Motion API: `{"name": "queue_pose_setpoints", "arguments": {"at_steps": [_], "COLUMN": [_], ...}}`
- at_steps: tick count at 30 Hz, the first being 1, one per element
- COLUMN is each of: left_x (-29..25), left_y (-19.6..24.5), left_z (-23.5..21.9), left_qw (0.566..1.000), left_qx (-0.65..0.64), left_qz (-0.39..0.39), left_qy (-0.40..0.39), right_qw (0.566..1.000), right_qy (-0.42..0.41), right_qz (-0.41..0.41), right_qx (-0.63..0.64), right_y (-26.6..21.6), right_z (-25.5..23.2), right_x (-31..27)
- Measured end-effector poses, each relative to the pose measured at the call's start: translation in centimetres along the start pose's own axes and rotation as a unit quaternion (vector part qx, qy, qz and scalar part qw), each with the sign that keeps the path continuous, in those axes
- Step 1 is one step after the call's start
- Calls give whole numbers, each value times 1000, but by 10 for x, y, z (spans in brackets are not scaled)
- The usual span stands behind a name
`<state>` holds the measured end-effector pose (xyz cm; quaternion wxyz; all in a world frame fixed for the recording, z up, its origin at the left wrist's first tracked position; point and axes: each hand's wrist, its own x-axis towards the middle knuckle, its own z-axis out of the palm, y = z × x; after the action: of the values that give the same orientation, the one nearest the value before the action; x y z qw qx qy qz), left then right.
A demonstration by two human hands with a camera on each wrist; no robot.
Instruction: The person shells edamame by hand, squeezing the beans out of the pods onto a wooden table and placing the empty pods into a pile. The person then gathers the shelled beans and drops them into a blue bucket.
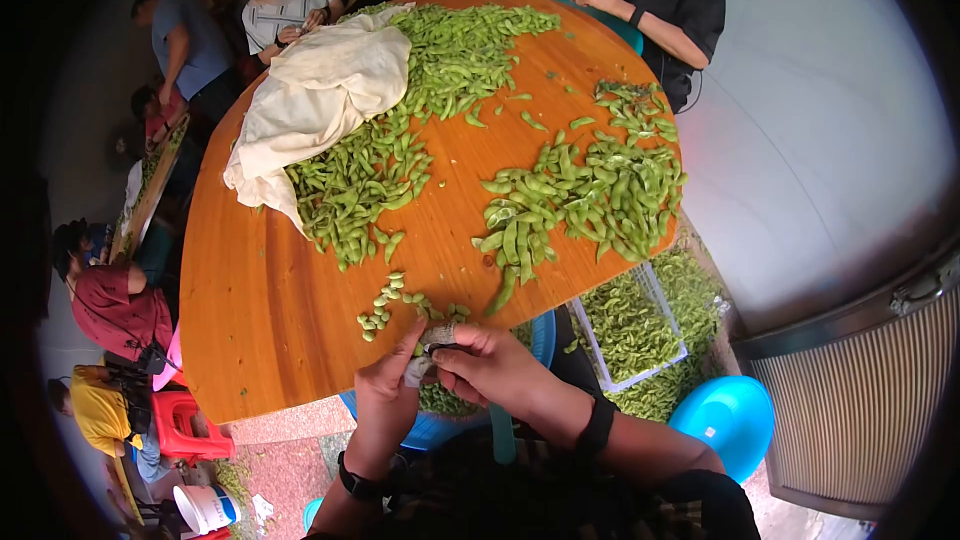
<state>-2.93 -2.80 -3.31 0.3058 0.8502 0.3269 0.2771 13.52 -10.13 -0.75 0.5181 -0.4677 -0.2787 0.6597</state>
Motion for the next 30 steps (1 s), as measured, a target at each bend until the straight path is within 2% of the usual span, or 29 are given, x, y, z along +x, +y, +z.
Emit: {"name": "queue_pose_setpoints", "arguments": {"at_steps": [4,6,7,9,10,12,13,15,16,18,19,20,22,23,25,26,28,29,30], "left_x": [1,1,1,0,0,-2,-1,4,8,20,24,26,20,17,11,8,4,5,5], "left_y": [1,4,5,6,7,12,13,14,17,25,17,15,10,9,9,10,13,18,18], "left_z": [-5,-8,-10,-12,-9,2,6,12,9,1,-8,-12,-16,-15,-12,-11,-8,-8,-9], "left_qw": [994,940,940,882,882,933,933,915,915,859,879,870,887,887,896,896,926,904,903], "left_qx": [-85,-317,-318,-429,-430,-348,-348,-370,-370,-442,-405,-420,-399,-399,-400,-400,-324,-367,-368], "left_qz": [-48,-106,-107,-173,-173,-88,-88,-117,-116,-134,-123,-129,-168,-168,-181,-181,-194,-219,-219], "left_qy": [-40,-68,-68,-85,-84,2,4,107,109,219,220,223,160,162,65,66,-18,-26,-25], "right_qw": [999,998,998,999,999,1000,1000,995,995,988,986,987,987,987,978,978,974,974,962], "right_qy": [7,-2,-2,0,-1,12,11,49,47,121,130,130,131,129,158,157,159,158,161], "right_qz": [30,21,21,2,3,-26,-25,-92,-92,-89,-95,-95,-93,-93,-131,-131,-154,-153,-188], "right_qx": [31,52,52,36,35,10,9,-5,-6,36,31,30,-3,-5,-27,-28,-58,-59,-120], "right_y": [-2,0,-1,-3,-3,-3,-1,4,1,-7,-4,-4,-4,-2,2,3,4,6,9], "right_z": [0,-1,0,2,3,4,6,10,10,8,1,-1,-1,-2,-2,-1,-1,0,1], "right_x": [0,1,1,0,-1,-1,0,1,0,-5,-5,-6,-9,-8,-4,-4,-5,-5,-5]}}
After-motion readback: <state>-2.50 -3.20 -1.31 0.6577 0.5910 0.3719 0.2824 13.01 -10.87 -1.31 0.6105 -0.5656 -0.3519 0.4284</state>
